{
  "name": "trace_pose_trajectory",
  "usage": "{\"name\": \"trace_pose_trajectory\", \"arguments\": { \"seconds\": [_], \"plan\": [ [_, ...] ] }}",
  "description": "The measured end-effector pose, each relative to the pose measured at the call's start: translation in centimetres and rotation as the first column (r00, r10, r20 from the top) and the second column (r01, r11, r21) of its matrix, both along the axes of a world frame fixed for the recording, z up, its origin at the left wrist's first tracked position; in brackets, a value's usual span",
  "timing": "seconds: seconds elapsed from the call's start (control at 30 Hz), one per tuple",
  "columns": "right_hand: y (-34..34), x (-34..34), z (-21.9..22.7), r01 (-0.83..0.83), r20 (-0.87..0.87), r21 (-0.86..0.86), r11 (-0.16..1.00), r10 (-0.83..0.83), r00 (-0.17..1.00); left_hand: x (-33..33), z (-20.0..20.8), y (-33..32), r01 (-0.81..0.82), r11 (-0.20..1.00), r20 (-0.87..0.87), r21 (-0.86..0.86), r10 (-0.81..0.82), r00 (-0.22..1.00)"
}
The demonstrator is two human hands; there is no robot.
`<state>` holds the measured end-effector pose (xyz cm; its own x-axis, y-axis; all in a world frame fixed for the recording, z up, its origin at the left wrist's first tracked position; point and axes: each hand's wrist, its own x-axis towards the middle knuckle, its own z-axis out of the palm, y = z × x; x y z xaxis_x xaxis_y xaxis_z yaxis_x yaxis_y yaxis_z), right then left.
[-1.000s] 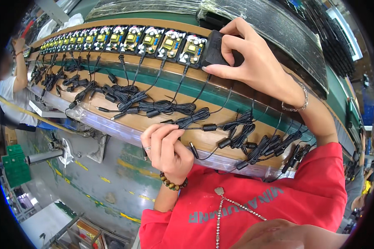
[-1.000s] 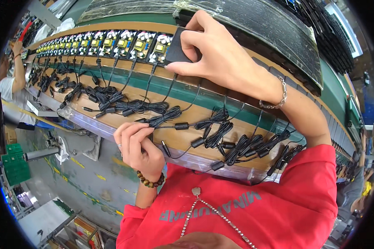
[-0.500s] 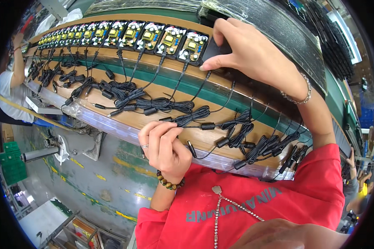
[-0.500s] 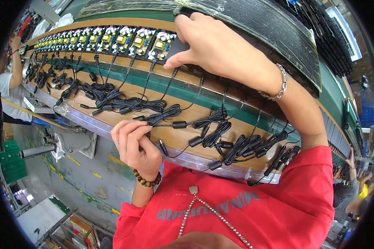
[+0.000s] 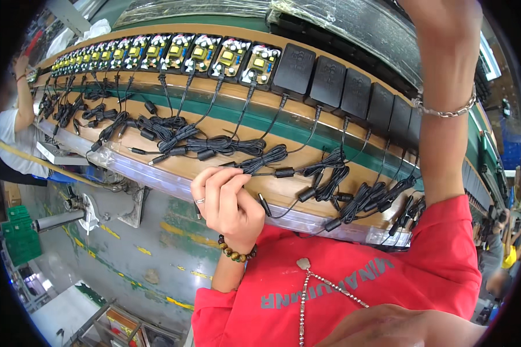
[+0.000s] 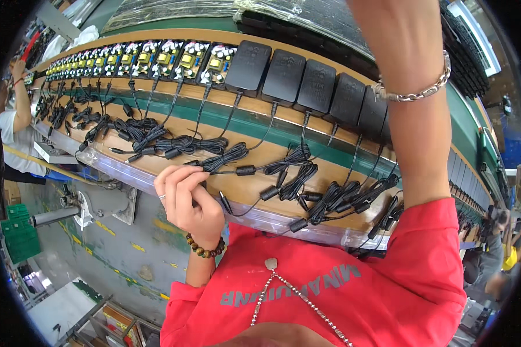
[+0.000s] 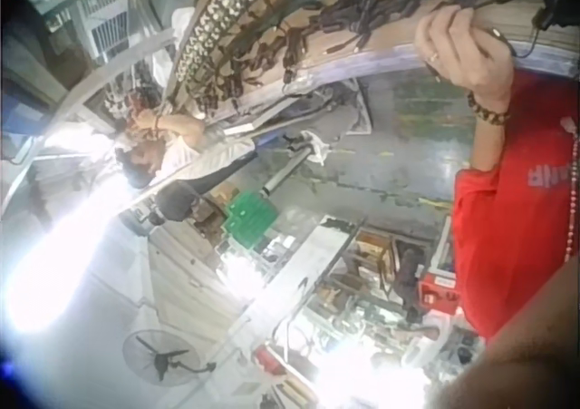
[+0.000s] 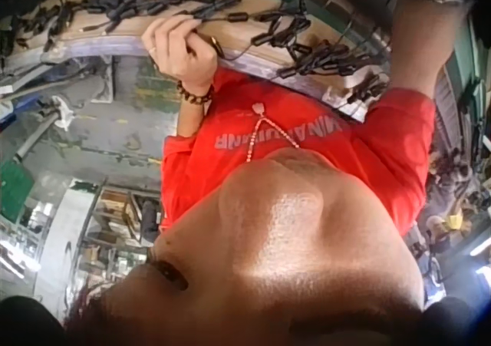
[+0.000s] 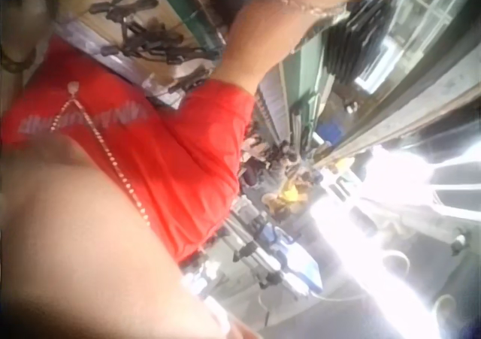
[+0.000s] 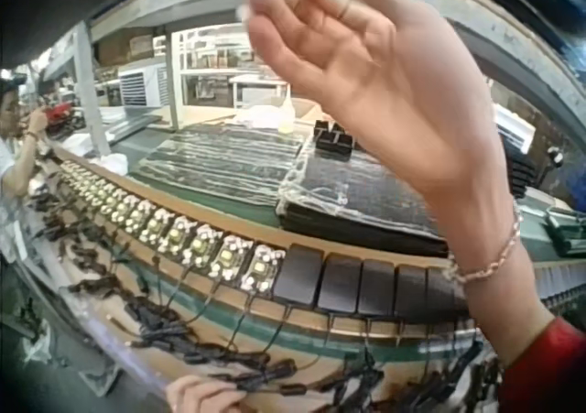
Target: The recorder is seen assembling electronic circuit boards by connecting wire harnesses and placing them into housings on a production floor.
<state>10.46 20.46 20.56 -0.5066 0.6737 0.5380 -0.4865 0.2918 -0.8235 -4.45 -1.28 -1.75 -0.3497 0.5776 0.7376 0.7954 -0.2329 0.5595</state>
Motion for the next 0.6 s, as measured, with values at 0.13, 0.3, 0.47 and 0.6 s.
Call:
{"name": "trace_pose_trajectory", "arguments": {
  "seconds": [0.13, 0.3, 0.47, 0.6],
  "plan": [
    [-0.9, -9.9, -11.9, 0.101, 0.336, 0.771, 0.629, -0.536, 0.775, -0.1, -0.1, 0.3, -0.015, 1.0, -0.02, -0.024, 0.015, 1.0],
    [1.0, -10.7, -7.3, 0.12, 0.454, 0.821, 0.559, -0.764, 0.458, -0.8, -0.3, 0.0, -0.061, 0.998, -0.028, -0.03, 0.06, 0.998],
    [13.9, -2.6, -6.1, 0.33, -0.053, 0.923, 0.196, -0.786, 0.616, -0.5, -0.4, -0.2, -0.047, 0.999, -0.01, -0.026, 0.046, 0.999],
    [27.2, 6.8, -13.6, 0.143, 0.325, 0.941, 0.306, -0.937, -0.129, 0.0, 0.6, -0.1, -0.001, 1.0, 0.01, -0.016, 0.001, 1.0]
  ]
}}
